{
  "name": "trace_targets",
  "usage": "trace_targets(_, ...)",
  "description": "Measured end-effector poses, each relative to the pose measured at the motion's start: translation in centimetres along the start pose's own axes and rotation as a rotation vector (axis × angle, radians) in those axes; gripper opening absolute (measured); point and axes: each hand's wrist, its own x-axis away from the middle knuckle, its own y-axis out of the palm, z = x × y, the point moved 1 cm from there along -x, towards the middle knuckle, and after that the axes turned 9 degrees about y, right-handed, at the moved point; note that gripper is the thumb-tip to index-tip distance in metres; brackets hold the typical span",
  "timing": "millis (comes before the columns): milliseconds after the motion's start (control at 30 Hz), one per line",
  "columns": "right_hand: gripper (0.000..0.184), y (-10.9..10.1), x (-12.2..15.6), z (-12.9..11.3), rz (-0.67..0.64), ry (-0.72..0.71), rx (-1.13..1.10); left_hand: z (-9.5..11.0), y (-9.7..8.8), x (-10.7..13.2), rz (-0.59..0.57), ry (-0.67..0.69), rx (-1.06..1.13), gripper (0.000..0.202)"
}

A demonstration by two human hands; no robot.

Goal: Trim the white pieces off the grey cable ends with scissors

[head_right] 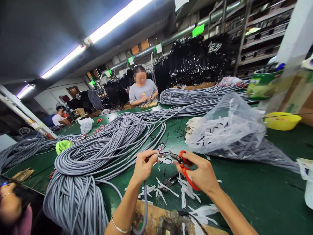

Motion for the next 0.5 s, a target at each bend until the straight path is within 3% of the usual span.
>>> trace_targets(333,0.032,0.1,0.0,-0.2,-0.13,0.077,-0.018,0.4,0.2,0.1,-0.044,0.034,-0.104,0.028)
trace_targets(500,0.015,0.3,0.5,1.0,-0.142,-0.023,-0.003,0.6,0.3,0.2,-0.035,0.047,-0.096,0.027)
